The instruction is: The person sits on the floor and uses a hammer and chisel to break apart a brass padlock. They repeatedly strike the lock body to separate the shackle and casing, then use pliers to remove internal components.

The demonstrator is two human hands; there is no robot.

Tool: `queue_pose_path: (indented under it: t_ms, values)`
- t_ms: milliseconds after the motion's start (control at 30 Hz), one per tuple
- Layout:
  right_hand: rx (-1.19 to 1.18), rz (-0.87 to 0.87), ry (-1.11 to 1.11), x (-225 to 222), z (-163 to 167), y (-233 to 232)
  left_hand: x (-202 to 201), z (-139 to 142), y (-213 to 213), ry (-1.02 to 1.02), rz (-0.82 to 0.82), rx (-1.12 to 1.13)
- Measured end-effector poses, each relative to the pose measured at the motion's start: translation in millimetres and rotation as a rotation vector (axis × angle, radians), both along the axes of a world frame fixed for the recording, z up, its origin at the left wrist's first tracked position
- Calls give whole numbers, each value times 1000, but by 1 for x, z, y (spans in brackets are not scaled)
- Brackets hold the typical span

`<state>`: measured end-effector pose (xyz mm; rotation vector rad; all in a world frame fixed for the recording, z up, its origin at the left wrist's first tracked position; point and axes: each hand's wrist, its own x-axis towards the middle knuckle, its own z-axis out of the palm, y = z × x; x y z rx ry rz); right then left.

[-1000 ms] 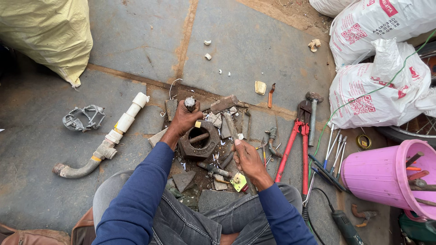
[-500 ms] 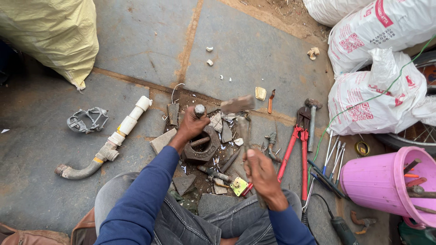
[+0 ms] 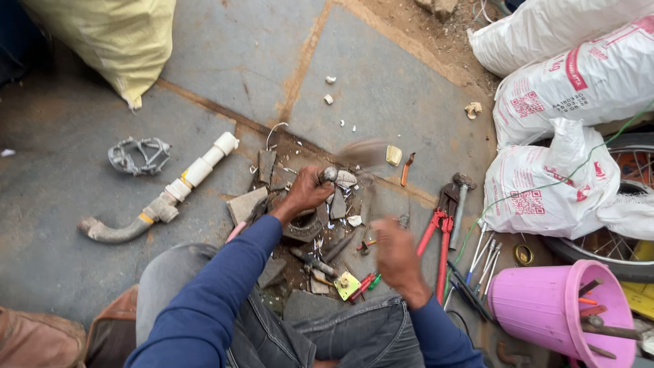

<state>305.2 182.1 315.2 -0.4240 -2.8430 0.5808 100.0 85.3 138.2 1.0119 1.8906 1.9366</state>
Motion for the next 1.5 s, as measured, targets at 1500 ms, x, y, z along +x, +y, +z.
queue_pose_path:
  t_ms: [1500]
  values:
    - [-1552,-725,-22,100,-176,-51,-44,-30,-8,-300,2,-50]
